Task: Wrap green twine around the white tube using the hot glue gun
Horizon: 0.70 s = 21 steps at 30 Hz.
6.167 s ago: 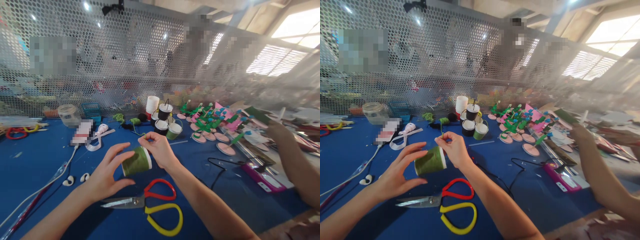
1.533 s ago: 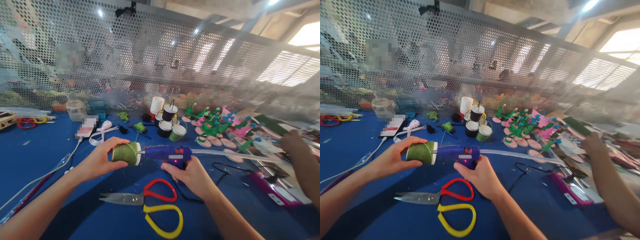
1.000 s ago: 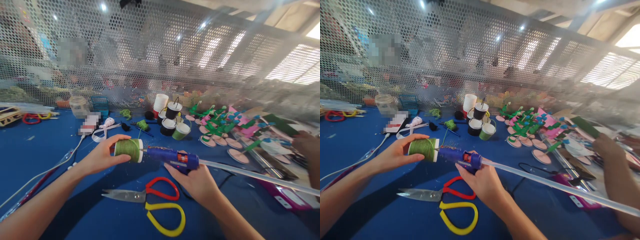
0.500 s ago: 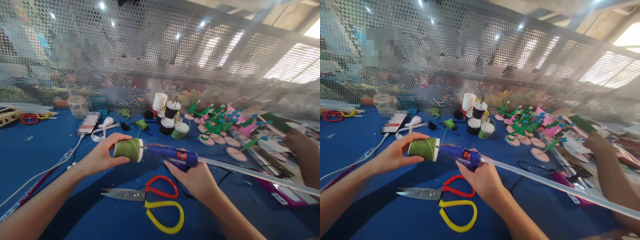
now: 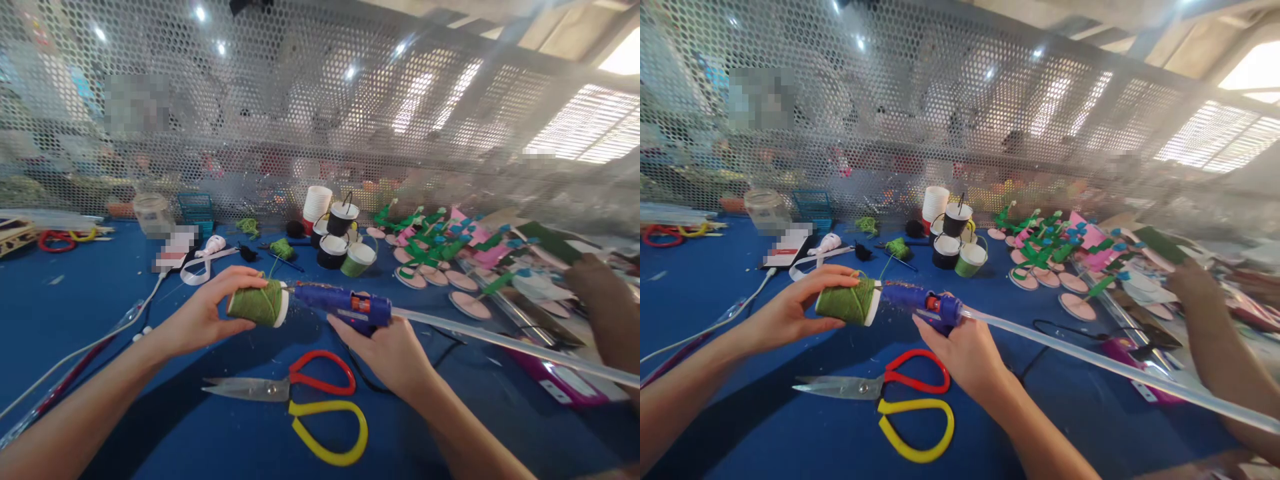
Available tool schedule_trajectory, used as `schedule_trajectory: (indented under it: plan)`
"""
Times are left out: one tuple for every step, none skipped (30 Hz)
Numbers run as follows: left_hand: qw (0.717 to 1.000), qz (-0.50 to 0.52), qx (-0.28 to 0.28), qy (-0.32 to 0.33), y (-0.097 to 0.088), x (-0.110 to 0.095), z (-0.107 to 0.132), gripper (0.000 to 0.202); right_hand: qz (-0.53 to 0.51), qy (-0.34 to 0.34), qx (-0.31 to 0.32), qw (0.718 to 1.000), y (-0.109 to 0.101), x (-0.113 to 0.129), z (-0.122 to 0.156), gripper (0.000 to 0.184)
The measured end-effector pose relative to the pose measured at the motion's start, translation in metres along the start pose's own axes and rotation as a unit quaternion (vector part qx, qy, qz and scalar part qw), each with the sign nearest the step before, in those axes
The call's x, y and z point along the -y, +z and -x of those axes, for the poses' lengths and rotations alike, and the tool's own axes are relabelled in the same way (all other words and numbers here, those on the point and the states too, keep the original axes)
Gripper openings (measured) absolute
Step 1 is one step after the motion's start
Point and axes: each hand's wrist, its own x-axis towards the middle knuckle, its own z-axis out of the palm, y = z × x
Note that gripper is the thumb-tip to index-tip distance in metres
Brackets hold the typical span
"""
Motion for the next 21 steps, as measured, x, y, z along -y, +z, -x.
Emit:
schedule_trajectory:
  plan:
    - [1.0, 0.002, 0.005, 0.002, 0.0, 0.001, 0.001, 0.039, 0.005, -0.002, -0.006, 1.0, 0.001, -0.001, 0.0, 0.014]
    - [1.0, 0.004, 0.01, 0.002, 0.0, 0.001, 0.001, 0.039, 0.01, -0.004, -0.011, 1.0, 0.001, -0.002, 0.0, 0.014]
    - [1.0, 0.005, 0.014, 0.0, 0.0, 0.001, 0.001, 0.039, 0.013, -0.007, -0.014, 1.0, 0.002, -0.003, 0.0, 0.015]
    - [1.0, 0.007, 0.016, -0.001, 0.0, 0.001, 0.002, 0.039, 0.015, -0.01, -0.016, 1.0, 0.002, -0.003, 0.0, 0.015]
    - [1.0, 0.009, 0.017, -0.002, -0.001, 0.001, 0.002, 0.039, 0.016, -0.013, -0.017, 1.0, 0.002, -0.004, 0.0, 0.015]
    - [1.0, 0.01, 0.017, -0.002, -0.001, 0.001, 0.002, 0.039, 0.017, -0.016, -0.016, 1.0, 0.002, -0.004, 0.0, 0.015]
    - [1.0, 0.011, 0.017, -0.001, 0.0, 0.001, 0.002, 0.039, 0.018, -0.019, -0.016, 1.0, 0.002, -0.004, 0.0, 0.015]
    - [1.0, 0.011, 0.015, 0.0, 0.0, 0.001, 0.002, 0.04, 0.019, -0.022, -0.014, 0.999, 0.002, -0.003, 0.0, 0.015]
    - [1.0, 0.011, 0.011, 0.001, 0.0, 0.001, 0.001, 0.04, 0.019, -0.024, -0.013, 0.999, 0.001, -0.003, 0.0, 0.015]
    - [1.0, 0.009, 0.005, 0.0, 0.0, 0.001, 0.001, 0.04, 0.019, -0.026, -0.011, 0.999, 0.001, -0.002, 0.0, 0.015]
    - [1.0, 0.006, 0.0, -0.001, 0.0, 0.0, 0.0, 0.04, 0.017, -0.028, -0.009, 0.999, 0.0, 0.0, 0.0, 0.014]
    - [1.0, 0.003, -0.006, -0.003, 0.0, 0.0, 0.0, 0.04, 0.014, -0.031, -0.006, 0.999, -0.001, 0.001, 0.0, 0.014]
    - [1.0, 0.0, -0.01, -0.005, 0.0, 0.0, -0.001, 0.04, 0.01, -0.034, -0.002, 0.999, -0.002, 0.003, 0.0, 0.013]
    - [1.0, -0.003, -0.012, -0.009, 0.0, 0.0, -0.001, 0.04, 0.007, -0.037, 0.001, 0.999, -0.003, 0.004, 0.0, 0.012]
    - [1.0, -0.007, -0.012, -0.013, 0.0, 0.0, -0.002, 0.04, 0.004, -0.04, 0.005, 0.999, -0.004, 0.005, 0.0, 0.012]
    - [1.0, -0.01, -0.013, -0.017, 0.0, 0.0, -0.002, 0.04, 0.001, -0.043, 0.008, 0.999, -0.004, 0.007, 0.0, 0.012]
    - [1.0, -0.013, -0.014, -0.021, 0.0, 0.0, -0.002, 0.039, -0.002, -0.044, 0.01, 0.999, -0.005, 0.007, 0.0, 0.012]
    - [0.999, -0.016, -0.016, -0.025, 0.0, 0.0, -0.002, 0.039, -0.005, -0.045, 0.012, 0.999, -0.005, 0.008, 0.0, 0.011]
    - [0.999, -0.018, -0.018, -0.028, 0.0, 0.0, -0.002, 0.04, -0.009, -0.044, 0.014, 0.999, -0.005, 0.008, 0.0, 0.011]
    - [0.999, -0.02, -0.02, -0.031, 0.0, 0.0, -0.002, 0.04, -0.011, -0.043, 0.015, 0.999, -0.005, 0.008, 0.0, 0.012]
    - [0.999, -0.02, -0.021, -0.034, 0.0, 0.0, -0.002, 0.04, -0.011, -0.041, 0.017, 0.999, -0.005, 0.008, 0.001, 0.012]
